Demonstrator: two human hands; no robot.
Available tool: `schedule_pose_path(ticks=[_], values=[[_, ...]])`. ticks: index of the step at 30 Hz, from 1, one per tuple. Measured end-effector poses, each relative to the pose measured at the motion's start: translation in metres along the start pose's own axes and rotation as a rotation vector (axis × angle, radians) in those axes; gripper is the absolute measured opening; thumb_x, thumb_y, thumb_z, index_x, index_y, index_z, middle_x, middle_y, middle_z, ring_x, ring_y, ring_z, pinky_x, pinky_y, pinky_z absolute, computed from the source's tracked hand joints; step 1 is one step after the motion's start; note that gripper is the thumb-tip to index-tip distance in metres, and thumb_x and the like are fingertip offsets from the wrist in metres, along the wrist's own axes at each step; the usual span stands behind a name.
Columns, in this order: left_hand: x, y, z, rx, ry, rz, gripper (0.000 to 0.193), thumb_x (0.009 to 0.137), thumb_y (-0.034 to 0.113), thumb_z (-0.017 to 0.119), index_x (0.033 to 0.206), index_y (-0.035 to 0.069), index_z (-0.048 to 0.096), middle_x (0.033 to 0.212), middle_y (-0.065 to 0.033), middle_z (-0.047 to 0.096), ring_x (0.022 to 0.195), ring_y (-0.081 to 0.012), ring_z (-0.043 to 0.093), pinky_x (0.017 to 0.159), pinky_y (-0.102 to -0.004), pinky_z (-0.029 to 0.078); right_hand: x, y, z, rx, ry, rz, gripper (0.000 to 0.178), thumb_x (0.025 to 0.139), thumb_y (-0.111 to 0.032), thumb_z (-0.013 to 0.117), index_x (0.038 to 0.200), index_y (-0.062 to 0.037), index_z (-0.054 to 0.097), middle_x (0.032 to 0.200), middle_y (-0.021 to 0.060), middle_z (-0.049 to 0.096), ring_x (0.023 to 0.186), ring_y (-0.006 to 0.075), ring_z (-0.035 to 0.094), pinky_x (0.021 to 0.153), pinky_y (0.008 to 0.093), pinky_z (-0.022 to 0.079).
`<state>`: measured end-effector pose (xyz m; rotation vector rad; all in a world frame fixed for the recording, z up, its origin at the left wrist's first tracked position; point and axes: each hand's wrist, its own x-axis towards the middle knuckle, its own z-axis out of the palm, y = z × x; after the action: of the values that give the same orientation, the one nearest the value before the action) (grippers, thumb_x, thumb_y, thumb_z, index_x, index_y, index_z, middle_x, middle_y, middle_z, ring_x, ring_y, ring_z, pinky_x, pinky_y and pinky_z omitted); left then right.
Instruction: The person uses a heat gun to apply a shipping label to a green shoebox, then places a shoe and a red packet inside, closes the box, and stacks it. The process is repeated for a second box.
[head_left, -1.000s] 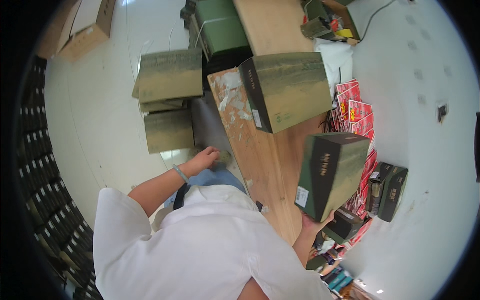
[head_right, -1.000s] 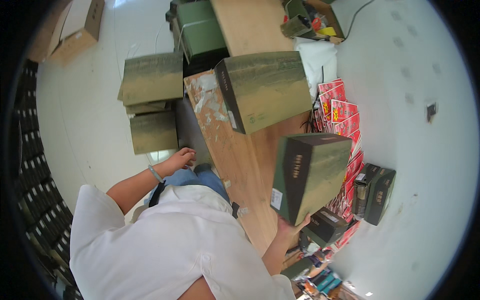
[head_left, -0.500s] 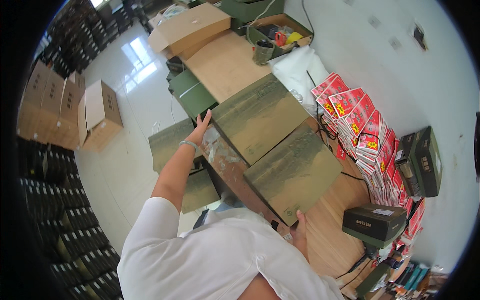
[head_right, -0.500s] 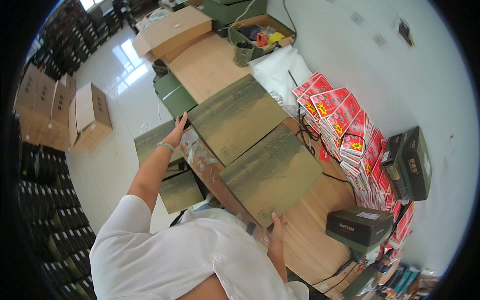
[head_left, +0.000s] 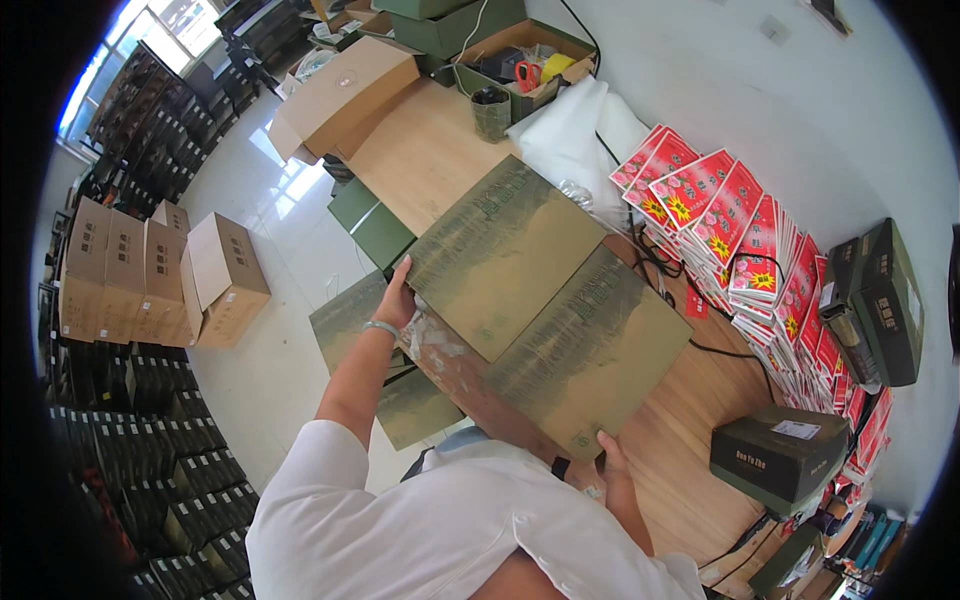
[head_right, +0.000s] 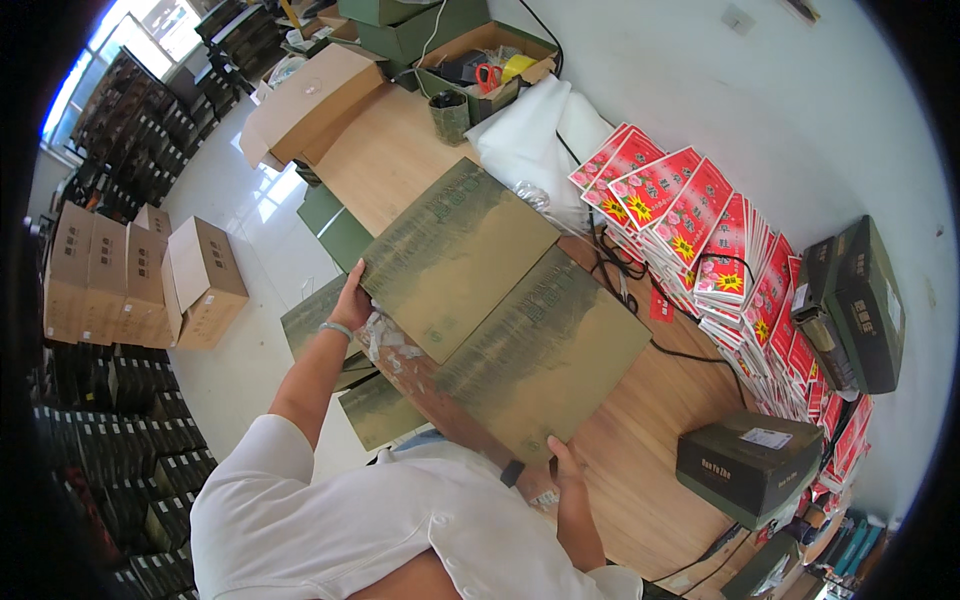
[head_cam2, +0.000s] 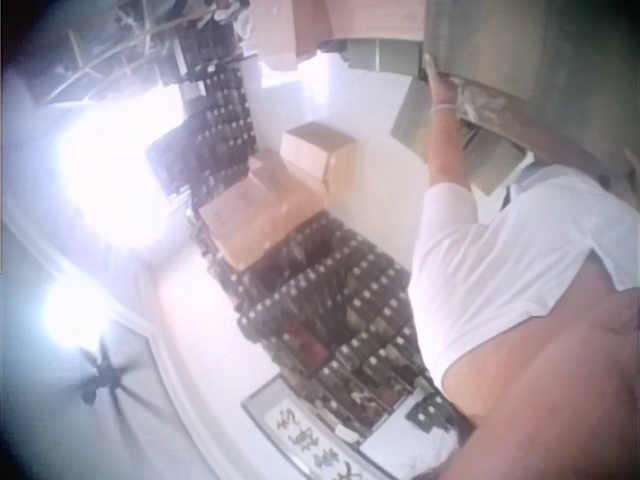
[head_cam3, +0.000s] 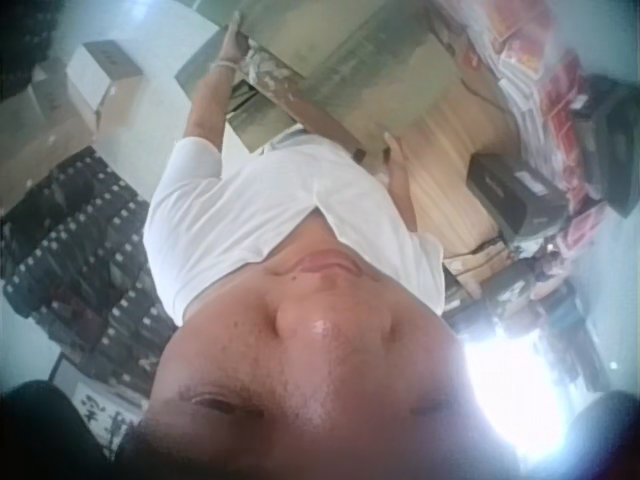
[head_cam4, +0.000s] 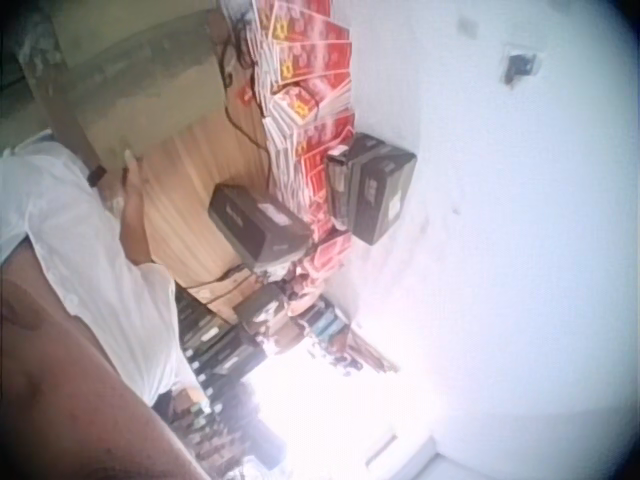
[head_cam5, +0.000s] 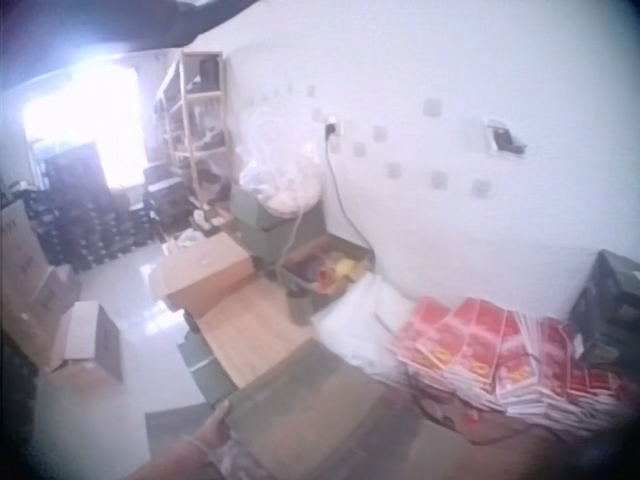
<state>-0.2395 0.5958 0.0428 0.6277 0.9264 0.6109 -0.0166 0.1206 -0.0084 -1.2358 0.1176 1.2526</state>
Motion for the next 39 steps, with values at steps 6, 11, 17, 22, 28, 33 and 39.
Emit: schedule_pose_path(ticks=[6,11,17,22,28,33,39], values=[[0.020,-0.018,-0.022,-0.013,0.188,0.072,0.067,0.084,0.055,0.064,0.135,0.012,0.051,0.133,-0.0067,0.056,0.121,-0.0250,0.049,0.106,-0.0427,0.034,0.000,-0.012,0.002,0.016,-0.034,0.014,0.087,0.078,-0.033,0.075,0.147,-0.0038,0.031,0.144,0.0104,0.043,0.135,0.0270,0.038,0.112,0.0413,0.030],[0.015,-0.016,-0.008,0.036,0.185,0.197,0.064,0.083,0.051,0.066,0.132,0.012,0.051,0.126,-0.0045,0.058,0.116,-0.0222,0.052,0.101,-0.0405,0.036,0.003,-0.006,-0.011,0.073,-0.022,0.013,0.079,0.079,-0.034,0.075,0.143,-0.0050,0.039,0.140,0.0094,0.049,0.130,0.0269,0.044,0.109,0.0416,0.036],[-0.011,0.003,-0.002,0.081,0.167,0.382,0.063,0.082,0.042,0.071,0.131,0.013,0.045,0.118,-0.0066,0.057,0.109,-0.0201,0.053,0.094,-0.0380,0.041,0.002,-0.002,-0.014,-0.032,0.009,-0.035,0.079,0.081,-0.033,0.074,0.144,-0.0033,0.037,0.140,0.0104,0.048,0.131,0.0272,0.044,0.108,0.0409,0.036],[0.004,0.025,-0.030,0.032,0.110,0.284,0.063,0.086,0.049,0.064,0.133,0.013,0.044,0.119,-0.0073,0.059,0.108,-0.0232,0.058,0.095,-0.0365,0.044,0.008,-0.007,0.046,-0.020,-0.031,0.044,0.085,0.081,-0.026,0.073,0.149,-0.0043,0.026,0.147,0.0112,0.039,0.137,0.0262,0.035,0.112,0.0388,0.031],[0.026,0.058,-0.020,0.181,0.410,0.185,0.093,0.087,0.064,0.058,0.152,0.018,0.010,0.144,-0.0123,0.040,0.116,-0.0368,0.055,0.085,-0.0579,0.049,0.042,-0.008,0.123,0.035,-0.143,-0.006,0.090,0.083,-0.027,0.073,0.151,-0.0047,0.018,0.150,0.0158,0.033,0.139,0.0263,0.031,0.112,0.0378,0.030],[0.039,0.051,-0.007,0.351,0.370,0.197,0.097,0.092,0.059,0.055,0.153,0.031,-0.015,0.148,-0.0148,0.035,0.110,-0.0423,0.058,0.083,-0.0599,0.050,0.113,-0.008,0.165,-0.056,-0.164,-0.182,0.103,0.082,-0.027,0.075,0.154,-0.0054,0.005,0.153,0.0196,0.025,0.141,0.0296,0.028,0.113,0.0399,0.030],[0.088,0.099,-0.031,0.352,0.344,0.106,0.090,0.097,0.050,0.051,0.150,0.036,-0.021,0.153,-0.0173,0.027,0.107,-0.0441,0.060,0.085,-0.0615,0.051,0.154,-0.032,0.228,-0.052,-0.164,-0.190,0.111,0.082,-0.035,0.074,0.155,-0.0114,-0.006,0.155,0.0180,0.018,0.140,0.0324,0.027,0.109,0.0454,0.033]])
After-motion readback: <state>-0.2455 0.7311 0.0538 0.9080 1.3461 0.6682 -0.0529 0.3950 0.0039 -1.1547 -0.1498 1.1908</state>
